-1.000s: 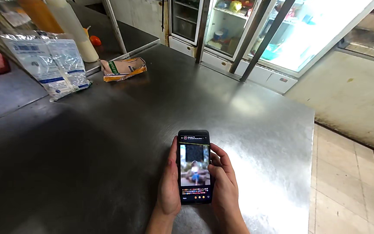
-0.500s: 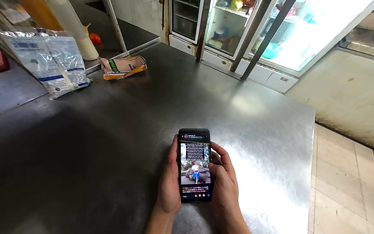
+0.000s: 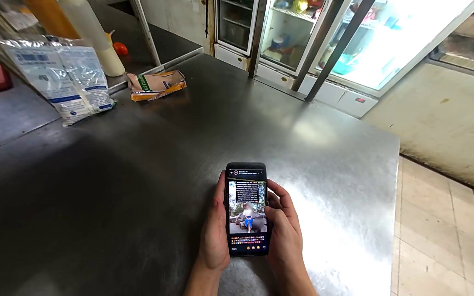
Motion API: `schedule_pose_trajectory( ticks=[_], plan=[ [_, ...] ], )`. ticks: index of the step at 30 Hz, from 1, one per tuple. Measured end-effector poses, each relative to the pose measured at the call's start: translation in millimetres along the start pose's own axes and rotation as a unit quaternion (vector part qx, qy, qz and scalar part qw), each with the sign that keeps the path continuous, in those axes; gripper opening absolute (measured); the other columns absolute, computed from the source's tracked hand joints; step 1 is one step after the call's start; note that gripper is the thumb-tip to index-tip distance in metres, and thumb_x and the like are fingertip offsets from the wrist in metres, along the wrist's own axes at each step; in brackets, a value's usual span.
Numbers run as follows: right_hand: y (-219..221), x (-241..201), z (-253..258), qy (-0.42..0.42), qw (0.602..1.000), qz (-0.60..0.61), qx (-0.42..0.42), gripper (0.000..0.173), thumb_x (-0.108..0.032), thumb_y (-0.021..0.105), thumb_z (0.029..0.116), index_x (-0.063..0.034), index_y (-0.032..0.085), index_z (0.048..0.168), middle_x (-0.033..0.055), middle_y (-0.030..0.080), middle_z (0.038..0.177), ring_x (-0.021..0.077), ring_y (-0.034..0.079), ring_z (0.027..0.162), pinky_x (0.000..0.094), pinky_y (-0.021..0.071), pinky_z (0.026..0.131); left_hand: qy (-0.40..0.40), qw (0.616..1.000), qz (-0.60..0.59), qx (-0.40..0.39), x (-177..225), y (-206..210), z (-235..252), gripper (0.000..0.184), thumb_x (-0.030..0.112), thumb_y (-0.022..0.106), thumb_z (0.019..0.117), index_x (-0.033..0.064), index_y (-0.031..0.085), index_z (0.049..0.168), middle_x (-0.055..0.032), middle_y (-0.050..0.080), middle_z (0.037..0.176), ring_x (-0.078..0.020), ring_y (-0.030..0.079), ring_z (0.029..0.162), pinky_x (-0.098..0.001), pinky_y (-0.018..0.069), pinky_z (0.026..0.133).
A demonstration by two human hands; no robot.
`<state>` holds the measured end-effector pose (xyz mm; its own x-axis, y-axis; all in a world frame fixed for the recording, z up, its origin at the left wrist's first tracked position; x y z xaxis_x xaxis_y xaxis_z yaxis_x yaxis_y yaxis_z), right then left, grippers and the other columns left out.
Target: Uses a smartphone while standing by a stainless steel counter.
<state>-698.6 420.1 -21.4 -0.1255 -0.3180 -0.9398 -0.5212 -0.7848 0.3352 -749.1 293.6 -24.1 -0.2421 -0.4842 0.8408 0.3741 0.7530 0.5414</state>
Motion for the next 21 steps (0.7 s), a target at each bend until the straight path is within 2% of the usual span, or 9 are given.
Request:
schedule_pose_trajectory(
  ticks=[6,21],
  plan=[
    [-1.2,0.1,0.1,0.002,1.000,-0.003,0.007,0.052,-0.008,0.046,0.0859,-0.0071,0.057,0.137,0.0142,0.068,0.107,0.0193,0.069,0.088,0.0341,0.0589,0.075,-0.005,1.000,-0.007,0.003,0.6,1.3,0.0,0.089,0.074,0.038,0.0940,0.0249,0.015,0.164,-0.0083,0.045,0.155,-0.0229,0.050,0.138,-0.0431,0.0463,0.110],
    [-1.7,0.5,1.1,0.008,1.000,0.009,0.013,0.050,-0.005,0.043,0.0885,-0.0066,0.057,0.137,0.0142,0.068,0.105,0.0195,0.069,0.086,0.0348,0.0592,0.075,-0.012,1.000,-0.004,0.011,-1.2,-0.7,-0.3,0.090,0.076,0.038,0.0931,0.0251,0.016,0.164,-0.0070,0.043,0.157,-0.0223,0.046,0.141,-0.0432,0.0438,0.112]
  ],
)
Point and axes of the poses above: each hand's wrist, its own z-axis towards the middle knuckle, its own y-axis out of the palm, x = y × z, the point moved 10 cm from there along z, towards the middle knuckle
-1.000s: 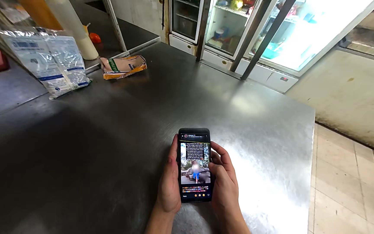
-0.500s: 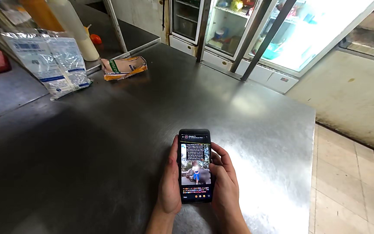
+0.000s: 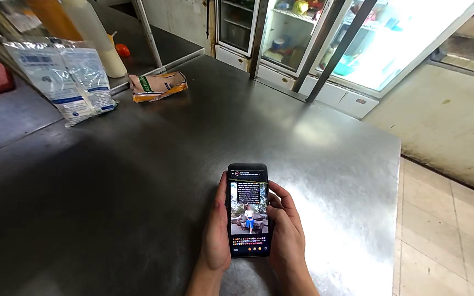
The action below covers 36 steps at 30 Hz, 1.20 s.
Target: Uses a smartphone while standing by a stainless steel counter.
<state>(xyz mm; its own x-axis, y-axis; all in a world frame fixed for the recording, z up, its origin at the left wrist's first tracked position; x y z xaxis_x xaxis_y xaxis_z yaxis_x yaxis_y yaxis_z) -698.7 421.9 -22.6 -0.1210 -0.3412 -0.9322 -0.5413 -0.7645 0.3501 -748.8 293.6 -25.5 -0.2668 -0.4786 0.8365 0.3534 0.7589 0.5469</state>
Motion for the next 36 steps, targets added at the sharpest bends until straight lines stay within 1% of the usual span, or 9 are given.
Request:
schedule_pose_trajectory(
  ticks=[5,10,16,22,25,28,36],
  plan=[
    [0.5,-0.1,-0.3,0.010,1.000,0.011,0.003,0.047,-0.005,0.040,0.0903,-0.0058,0.057,0.134,0.0149,0.068,0.104,0.0197,0.070,0.086,0.0348,0.0597,0.074,0.000,1.000,0.001,-0.002,0.5,0.7,0.2,0.089,0.076,0.035,0.0937,0.0255,0.016,0.164,-0.0068,0.043,0.157,-0.0221,0.047,0.140,-0.0440,0.0442,0.112],
    [-0.7,0.3,-0.8,0.015,1.000,0.014,0.014,0.048,-0.004,0.041,0.0888,-0.0055,0.058,0.134,0.0146,0.068,0.104,0.0195,0.070,0.085,0.0344,0.0595,0.074,-0.004,1.000,-0.011,-0.005,-0.2,1.1,0.1,0.089,0.076,0.037,0.0930,0.0272,0.016,0.164,-0.0075,0.044,0.156,-0.0232,0.047,0.140,-0.0447,0.0442,0.112],
    [-1.4,1.1,-0.6,0.021,1.000,0.009,0.019,0.047,-0.004,0.042,0.0878,-0.0053,0.058,0.132,0.0150,0.068,0.104,0.0200,0.070,0.086,0.0347,0.0595,0.074,-0.002,1.000,-0.012,-0.009,-0.3,1.2,0.5,0.089,0.075,0.036,0.0937,0.0253,0.015,0.164,-0.0076,0.042,0.158,-0.0229,0.046,0.141,-0.0447,0.0437,0.112],
    [-2.2,1.7,0.0,0.019,1.000,0.006,0.019,0.047,-0.003,0.043,0.0872,-0.0050,0.058,0.132,0.0151,0.068,0.105,0.0199,0.069,0.088,0.0349,0.0592,0.075,-0.005,1.000,-0.013,-0.006,-0.2,1.6,0.2,0.091,0.077,0.036,0.0927,0.0255,0.014,0.164,-0.0071,0.042,0.157,-0.0227,0.046,0.141,-0.0445,0.0438,0.112],
    [-2.2,1.2,0.0,0.019,1.000,0.007,0.021,0.047,-0.003,0.044,0.0868,-0.0047,0.058,0.132,0.0150,0.068,0.104,0.0199,0.069,0.086,0.0345,0.0592,0.074,-0.001,1.000,-0.018,-0.008,0.1,1.9,0.4,0.090,0.076,0.037,0.0933,0.0247,0.014,0.164,-0.0082,0.043,0.157,-0.0236,0.047,0.140,-0.0448,0.0448,0.111],
    [-2.5,1.3,-0.2,0.019,1.000,0.006,0.022,0.047,-0.004,0.043,0.0870,-0.0047,0.059,0.131,0.0150,0.068,0.104,0.0197,0.069,0.086,0.0344,0.0592,0.074,-0.002,1.000,-0.016,-0.010,0.0,2.1,0.5,0.091,0.076,0.038,0.0927,0.0255,0.014,0.164,-0.0077,0.042,0.157,-0.0232,0.046,0.141,-0.0445,0.0441,0.112],
    [-2.3,0.9,-0.2,0.018,1.000,0.003,0.022,0.047,-0.004,0.043,0.0869,-0.0050,0.059,0.131,0.0147,0.068,0.105,0.0195,0.069,0.087,0.0341,0.0591,0.074,-0.003,1.000,-0.010,-0.006,0.1,1.7,0.4,0.087,0.074,0.034,0.0951,0.0256,0.014,0.164,-0.0065,0.041,0.159,-0.0218,0.045,0.142,-0.0434,0.0431,0.113]
  ],
)
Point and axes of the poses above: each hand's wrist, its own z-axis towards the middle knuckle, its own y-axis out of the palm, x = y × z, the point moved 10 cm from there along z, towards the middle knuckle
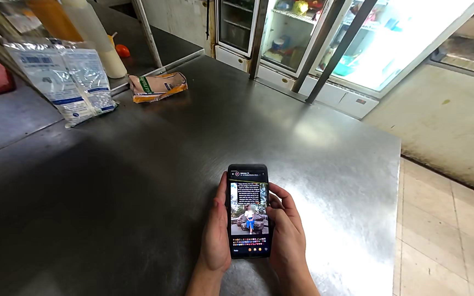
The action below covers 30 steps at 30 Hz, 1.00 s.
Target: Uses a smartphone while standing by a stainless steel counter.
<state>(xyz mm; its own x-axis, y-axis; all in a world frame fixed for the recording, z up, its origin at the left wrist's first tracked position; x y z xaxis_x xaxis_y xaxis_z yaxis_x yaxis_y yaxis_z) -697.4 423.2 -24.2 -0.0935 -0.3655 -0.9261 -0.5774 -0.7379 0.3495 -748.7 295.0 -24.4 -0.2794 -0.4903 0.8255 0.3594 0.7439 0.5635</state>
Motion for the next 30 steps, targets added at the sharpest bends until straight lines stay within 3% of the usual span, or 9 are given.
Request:
schedule_pose_trajectory(
  ticks=[30],
  plan=[
    [0.0,0.6,-0.2,-0.003,1.000,-0.006,-0.007,0.047,-0.002,0.048,0.0860,-0.0063,0.058,0.131,0.0141,0.069,0.100,0.0190,0.070,0.083,0.0332,0.0595,0.071,0.000,1.000,-0.002,-0.005,-0.2,1.3,-0.6,0.088,0.076,0.037,0.0935,0.0274,0.015,0.164,-0.0075,0.044,0.156,-0.0229,0.048,0.139,-0.0441,0.0449,0.111]
  ],
)
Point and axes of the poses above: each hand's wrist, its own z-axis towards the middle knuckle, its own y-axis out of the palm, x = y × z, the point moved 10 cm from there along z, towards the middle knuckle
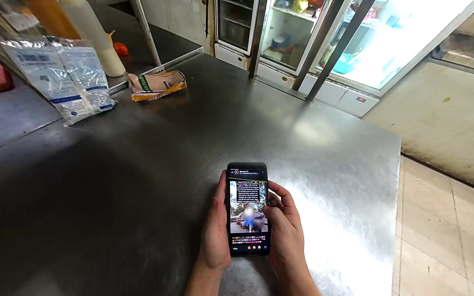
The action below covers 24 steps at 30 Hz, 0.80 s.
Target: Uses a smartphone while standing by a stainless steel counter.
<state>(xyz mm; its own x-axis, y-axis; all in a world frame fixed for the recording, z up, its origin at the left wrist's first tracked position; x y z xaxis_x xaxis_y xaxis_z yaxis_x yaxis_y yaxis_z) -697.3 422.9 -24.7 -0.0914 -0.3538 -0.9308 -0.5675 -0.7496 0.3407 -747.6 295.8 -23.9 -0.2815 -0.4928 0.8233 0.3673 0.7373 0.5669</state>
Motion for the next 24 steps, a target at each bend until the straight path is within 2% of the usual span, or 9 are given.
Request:
schedule_pose_trajectory(
  ticks=[24],
  plan=[
    [0.4,-1.1,-0.1,0.000,1.000,-0.008,0.002,0.047,-0.002,0.049,0.0850,-0.0055,0.058,0.131,0.0143,0.069,0.100,0.0191,0.070,0.083,0.0331,0.0595,0.071,0.004,1.000,0.004,0.003,0.7,-0.8,0.4,0.089,0.075,0.038,0.0935,0.0260,0.015,0.164,-0.0073,0.042,0.157,-0.0226,0.046,0.141,-0.0439,0.0432,0.113]
  ],
)
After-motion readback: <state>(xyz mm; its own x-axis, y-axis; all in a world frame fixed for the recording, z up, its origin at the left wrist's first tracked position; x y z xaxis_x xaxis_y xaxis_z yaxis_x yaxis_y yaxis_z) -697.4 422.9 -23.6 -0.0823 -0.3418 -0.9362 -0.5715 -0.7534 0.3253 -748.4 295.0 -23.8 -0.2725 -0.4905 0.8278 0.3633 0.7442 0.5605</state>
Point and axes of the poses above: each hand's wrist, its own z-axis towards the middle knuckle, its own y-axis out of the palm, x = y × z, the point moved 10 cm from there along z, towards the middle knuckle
